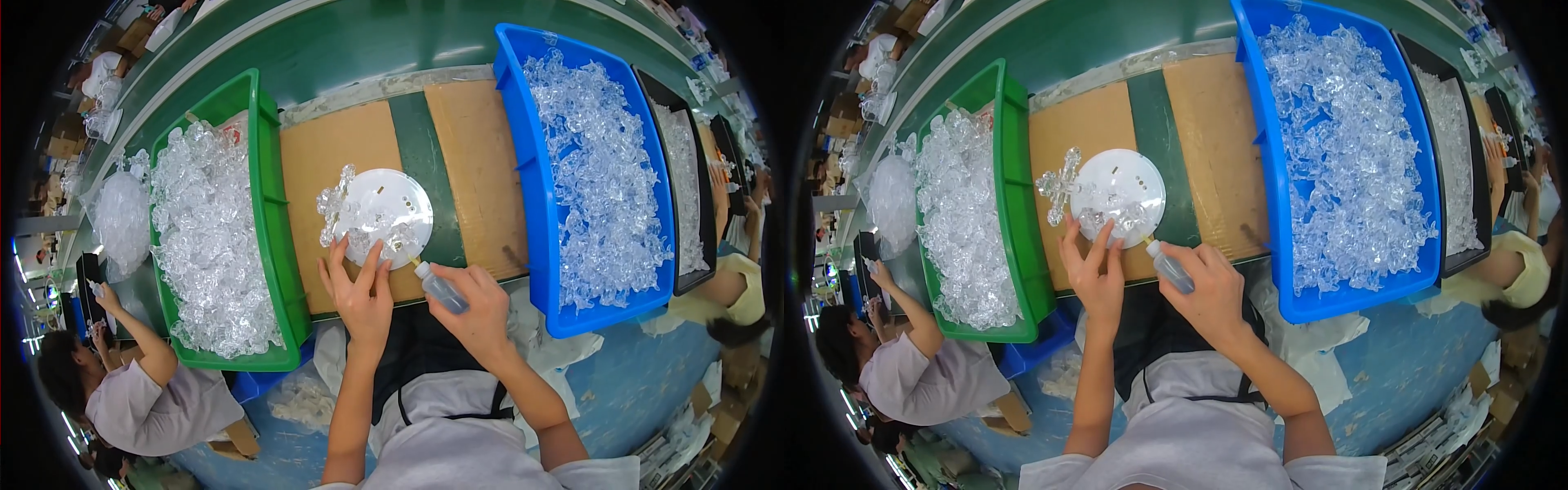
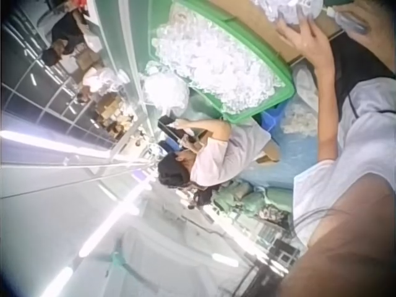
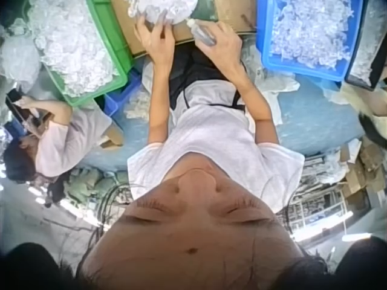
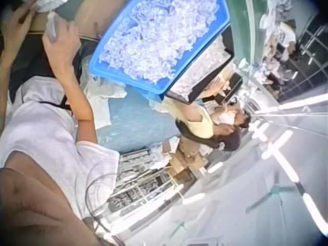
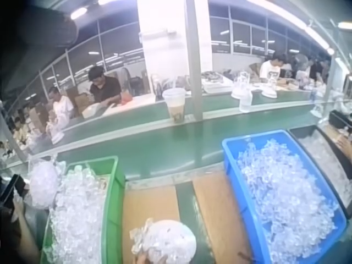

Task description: Applying glue and attaching decorative plastic crystals to circular bases on an assembly line.

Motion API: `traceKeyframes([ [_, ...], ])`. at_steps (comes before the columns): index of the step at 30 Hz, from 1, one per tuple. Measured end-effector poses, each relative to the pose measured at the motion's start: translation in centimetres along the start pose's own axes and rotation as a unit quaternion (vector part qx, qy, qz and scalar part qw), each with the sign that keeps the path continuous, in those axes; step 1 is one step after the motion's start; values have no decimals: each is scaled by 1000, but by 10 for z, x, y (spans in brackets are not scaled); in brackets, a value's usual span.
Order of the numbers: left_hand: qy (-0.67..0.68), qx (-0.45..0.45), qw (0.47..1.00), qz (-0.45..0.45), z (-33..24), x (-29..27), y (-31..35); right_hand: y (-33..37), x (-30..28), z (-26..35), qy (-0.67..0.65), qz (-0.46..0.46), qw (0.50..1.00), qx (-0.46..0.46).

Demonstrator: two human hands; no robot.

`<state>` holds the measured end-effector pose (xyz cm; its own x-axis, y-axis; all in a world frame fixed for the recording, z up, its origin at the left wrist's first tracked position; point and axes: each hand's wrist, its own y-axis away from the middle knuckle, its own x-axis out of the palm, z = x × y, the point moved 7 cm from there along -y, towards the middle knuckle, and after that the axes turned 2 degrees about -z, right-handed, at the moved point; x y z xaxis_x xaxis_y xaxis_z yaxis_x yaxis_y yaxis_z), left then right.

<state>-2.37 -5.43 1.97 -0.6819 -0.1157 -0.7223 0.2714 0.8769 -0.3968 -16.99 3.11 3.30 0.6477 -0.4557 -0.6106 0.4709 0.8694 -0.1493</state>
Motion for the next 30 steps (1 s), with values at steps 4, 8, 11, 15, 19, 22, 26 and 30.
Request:
traceKeyframes([
  [4, 1, 0, 1000, 0, 1, 0, 0, -1, -1, -1, 0, -3, 1000, 7],
  [8, -6, -4, 1000, 2, -3, -1, -1, -2, -2, -5, 3, -1, 1000, 19],
  [11, -7, -6, 1000, 2, -3, -2, -2, -3, -2, -5, 0, -1, 1000, 24],
  [15, 0, -6, 1000, 2, -1, 0, 0, -3, -2, -5, 3, 0, 1000, 26],
  [19, 18, -2, 1000, 0, -1, -1, -1, 1, -6, -4, -14, 16, 999, 25],
  [22, 2, 9, 1000, -3, -4, -5, -5, 6, -9, -1, -21, 21, 999, 14],
  [26, -54, 24, 998, 5, -3, -2, 1, 7, -5, 5, -44, 19, 999, 11],
  [30, 129, -42, 990, -34, 14, -14, 5, 11, 5, 15, -44, 27, 999, 6],
])
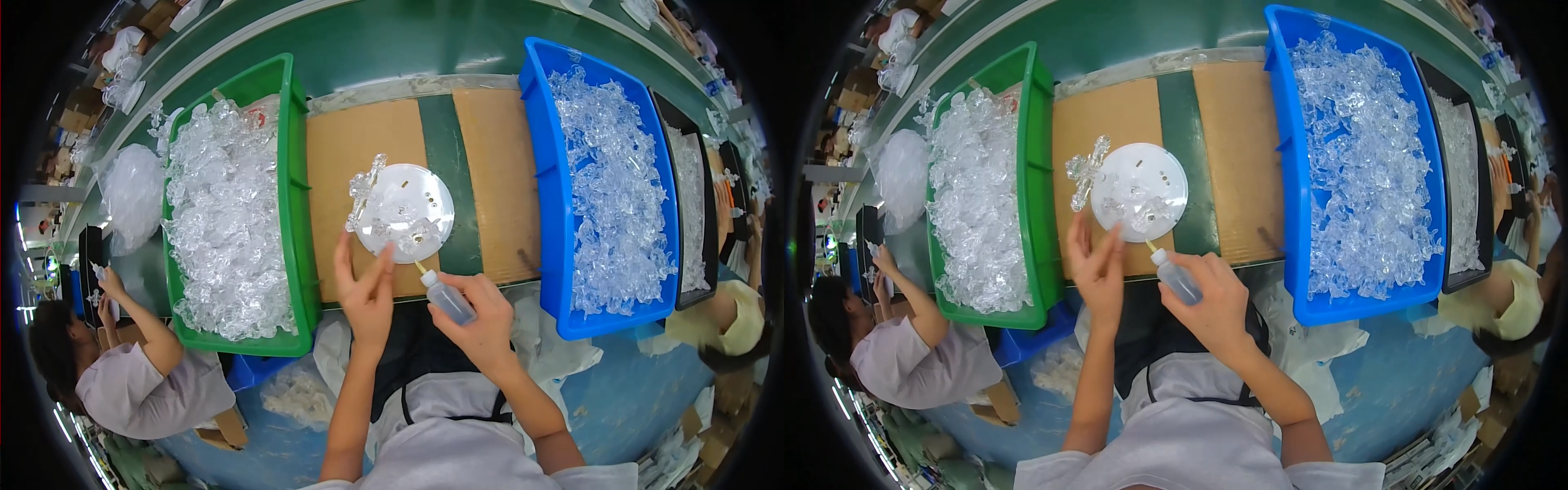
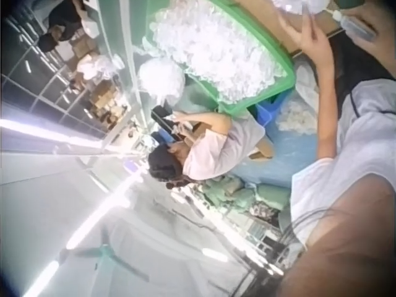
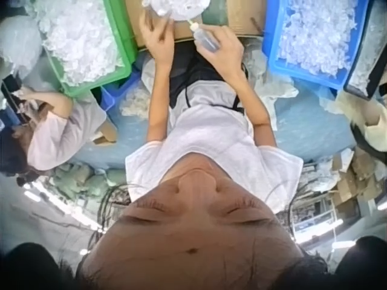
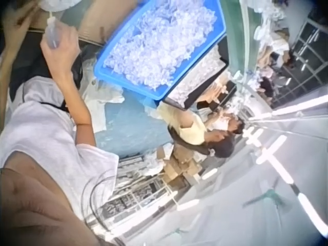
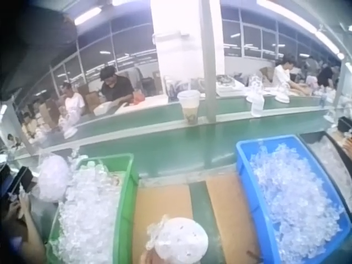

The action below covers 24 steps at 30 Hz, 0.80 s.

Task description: Applying glue and attaching decorative plastic crystals to circular bases on an assembly line.

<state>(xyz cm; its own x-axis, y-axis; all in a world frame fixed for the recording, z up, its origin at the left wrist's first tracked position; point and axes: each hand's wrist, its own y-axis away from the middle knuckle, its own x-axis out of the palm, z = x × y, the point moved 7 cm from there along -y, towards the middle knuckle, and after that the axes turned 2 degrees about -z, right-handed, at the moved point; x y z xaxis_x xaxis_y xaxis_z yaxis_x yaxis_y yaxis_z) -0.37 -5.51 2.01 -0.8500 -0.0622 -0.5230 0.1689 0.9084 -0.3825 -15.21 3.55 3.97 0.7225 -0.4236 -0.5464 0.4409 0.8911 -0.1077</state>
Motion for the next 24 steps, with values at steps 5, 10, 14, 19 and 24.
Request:
traceKeyframes([
  [5, 67, -60, 996, -21, -4, -7, -21, -4, 15, 8, 20, 9, 1000, -4],
  [10, 107, -79, 991, 34, 5, -4, -37, -10, 23, 16, 51, -4, 999, -19],
  [14, 45, -56, 997, 34, 1, -6, -40, -14, 27, 14, 59, -3, 998, -10],
  [19, 50, -64, 996, 32, 3, -7, -40, -15, 28, 16, 68, -10, 997, -24],
  [24, 49, -47, 997, 35, 3, -4, -39, -16, 28, 14, 69, -1, 997, -20],
])
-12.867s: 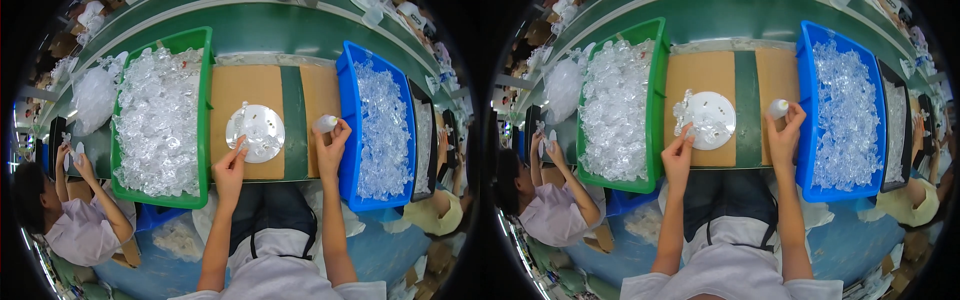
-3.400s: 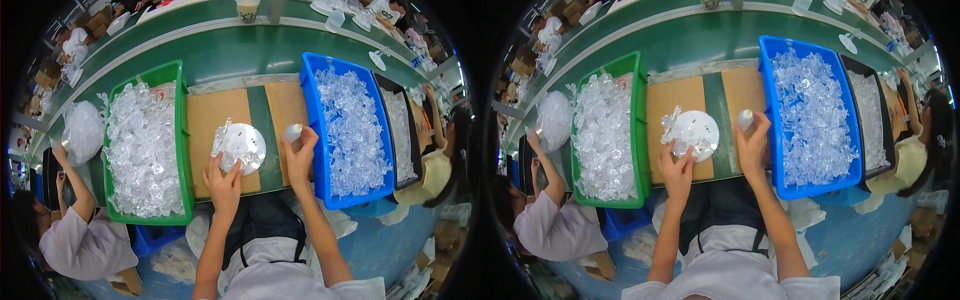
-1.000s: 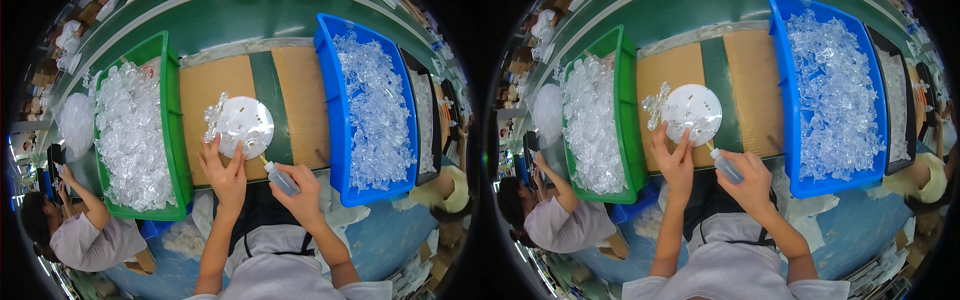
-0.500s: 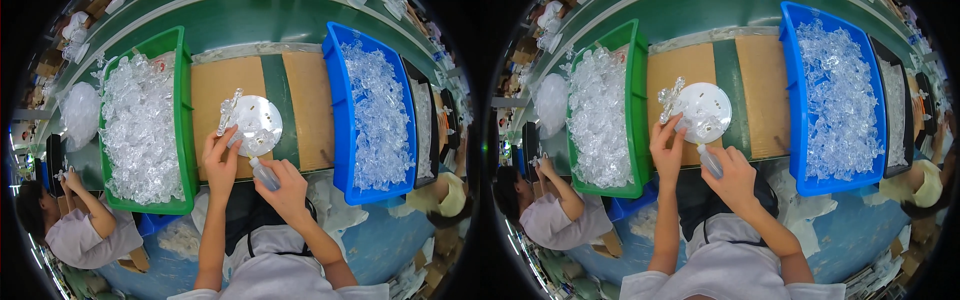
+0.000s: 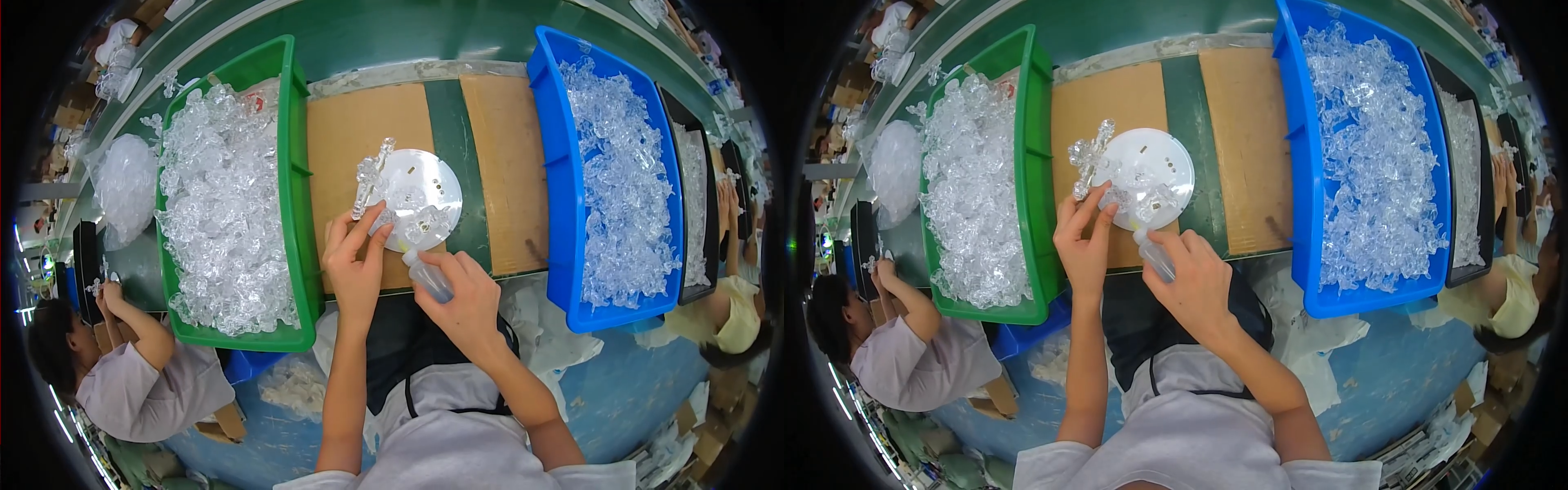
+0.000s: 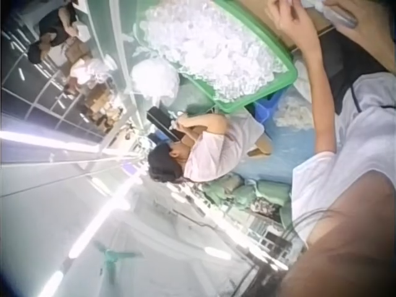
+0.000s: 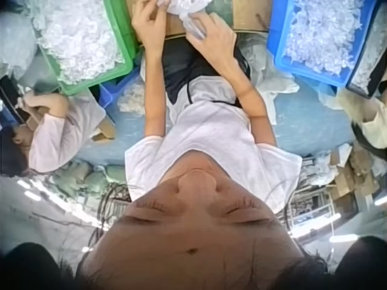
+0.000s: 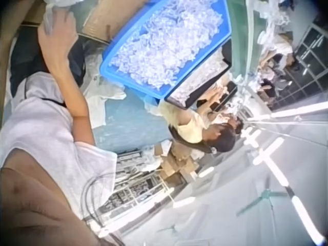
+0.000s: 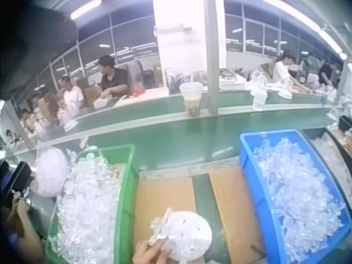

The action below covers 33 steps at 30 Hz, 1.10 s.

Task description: Applying glue and attaching decorative plastic crystals to circular bases on an assembly line.

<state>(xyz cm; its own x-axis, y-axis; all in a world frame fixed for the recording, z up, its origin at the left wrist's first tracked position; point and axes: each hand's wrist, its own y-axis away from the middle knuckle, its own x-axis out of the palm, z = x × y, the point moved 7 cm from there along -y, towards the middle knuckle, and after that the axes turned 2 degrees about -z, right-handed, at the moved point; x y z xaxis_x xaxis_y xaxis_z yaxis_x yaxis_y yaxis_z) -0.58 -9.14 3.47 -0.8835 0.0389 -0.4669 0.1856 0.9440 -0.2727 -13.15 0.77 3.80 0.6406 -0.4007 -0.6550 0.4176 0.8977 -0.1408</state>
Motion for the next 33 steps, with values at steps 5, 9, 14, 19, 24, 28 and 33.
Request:
traceKeyframes([
  [5, -29, 17, 999, -22, -2, 3, 5, 0, -14, -1, -36, 39, 999, 12],
  [9, -34, 38, 998, -42, -7, -4, 4, -20, -53, -16, -117, -115, 986, 9],
  [14, -36, 51, 996, -57, -5, 5, 9, -76, -46, -78, -177, -218, 960, 5],
  [19, -25, 41, 998, -39, 9, 6, 20, -79, -40, -82, -163, -192, 968, 3],
  [24, -33, 61, 996, -56, 1, -7, 54, -41, -53, -58, -66, -165, 983, 48],
  [28, -77, 93, 990, -69, 13, -9, 65, -27, -63, 5, -24, -56, 995, 74],
  [33, -81, 117, 986, -88, 24, -10, 65, -104, -9, 130, 250, 69, 848, -463],
])
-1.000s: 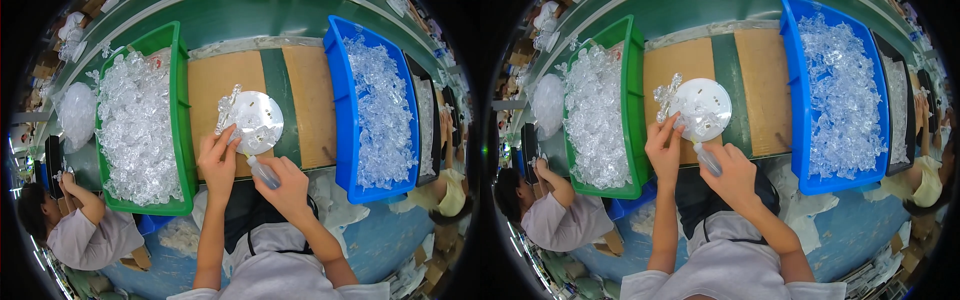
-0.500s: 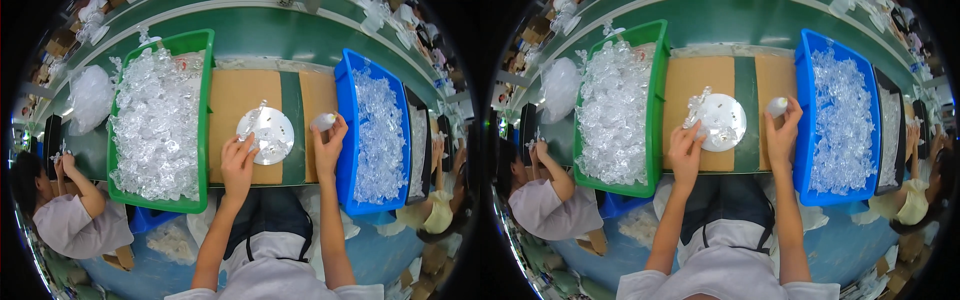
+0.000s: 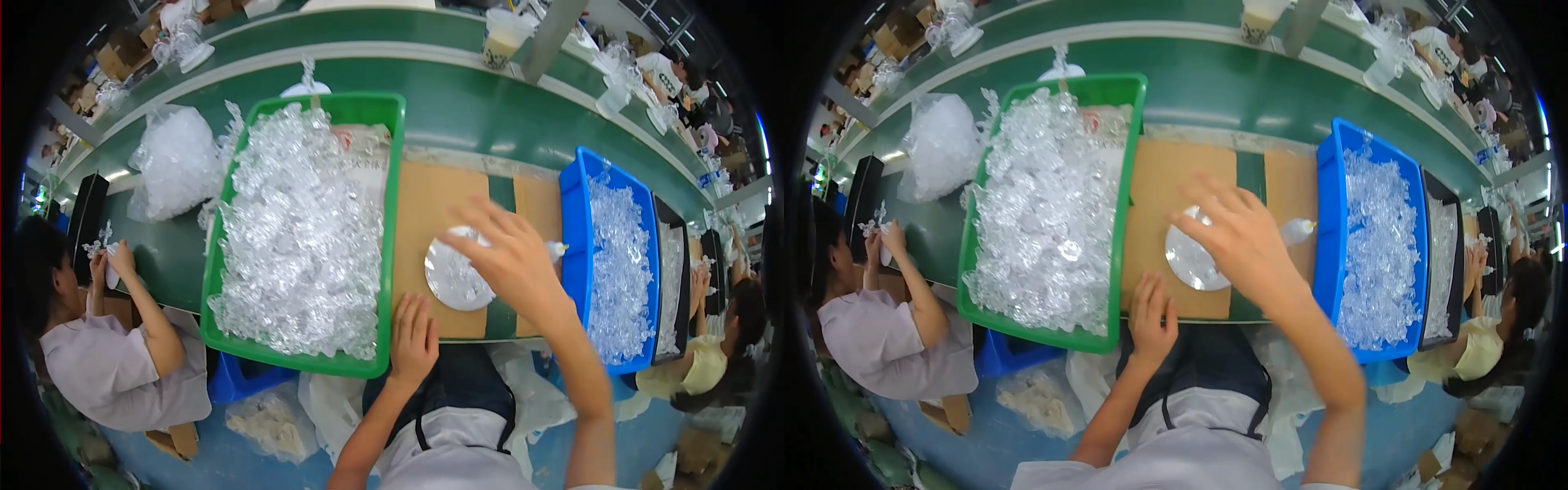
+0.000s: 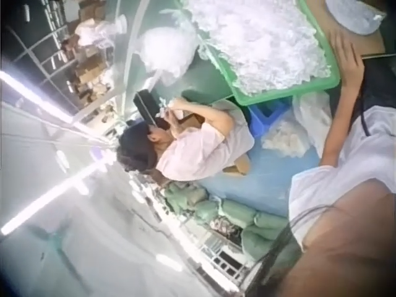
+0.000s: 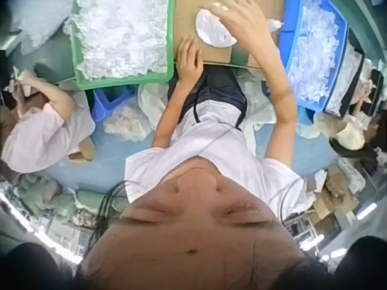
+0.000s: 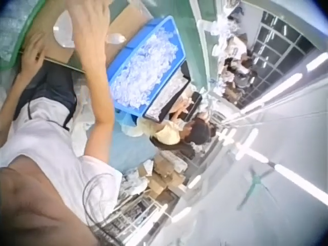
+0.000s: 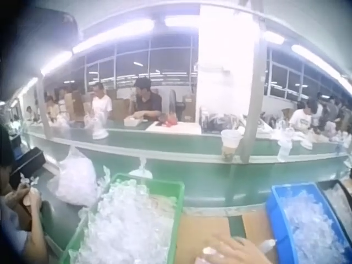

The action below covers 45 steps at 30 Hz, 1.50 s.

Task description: Applying glue and attaching decorative plastic crystals to circular bases on an assembly line.

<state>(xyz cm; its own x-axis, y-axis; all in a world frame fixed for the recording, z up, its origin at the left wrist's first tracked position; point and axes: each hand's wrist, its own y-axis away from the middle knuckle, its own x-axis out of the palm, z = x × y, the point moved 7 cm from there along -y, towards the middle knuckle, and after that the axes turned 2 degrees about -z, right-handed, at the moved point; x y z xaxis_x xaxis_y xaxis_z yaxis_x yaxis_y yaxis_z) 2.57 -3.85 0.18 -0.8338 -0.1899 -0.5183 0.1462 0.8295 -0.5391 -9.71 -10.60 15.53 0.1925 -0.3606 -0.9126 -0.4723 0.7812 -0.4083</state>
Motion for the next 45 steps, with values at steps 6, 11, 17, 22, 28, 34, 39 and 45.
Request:
traceKeyframes([
  [6, -23, 2, 999, -24, 0, -3, 4, -44, 69, -94, 47, 208, 976, -54],
  [11, -18, -4, 1000, -4, -8, 4, -2, -117, 96, -264, 209, 200, 953, 87],
  [17, -39, -16, 999, 9, -4, -2, -2, -255, 144, -196, -82, 59, 960, 259],
  [22, -52, -22, 998, 21, -6, 3, 0, -288, 198, -158, -67, 93, 958, 265],
  [28, -32, -23, 999, 6, -4, 2, 0, -214, 150, -278, -53, 44, 958, 277],
  [34, 45, -108, 993, 7, -17, -4, -24, -78, 61, -223, -166, 153, 961, 158],
  [39, -29, -33, 994, 97, -8, 4, -46, -47, 74, -96, -315, 294, 902, -4],
  [45, -35, 19, 984, 173, -5, 20, -37, -155, 91, -86, -194, 216, 954, -70],
])
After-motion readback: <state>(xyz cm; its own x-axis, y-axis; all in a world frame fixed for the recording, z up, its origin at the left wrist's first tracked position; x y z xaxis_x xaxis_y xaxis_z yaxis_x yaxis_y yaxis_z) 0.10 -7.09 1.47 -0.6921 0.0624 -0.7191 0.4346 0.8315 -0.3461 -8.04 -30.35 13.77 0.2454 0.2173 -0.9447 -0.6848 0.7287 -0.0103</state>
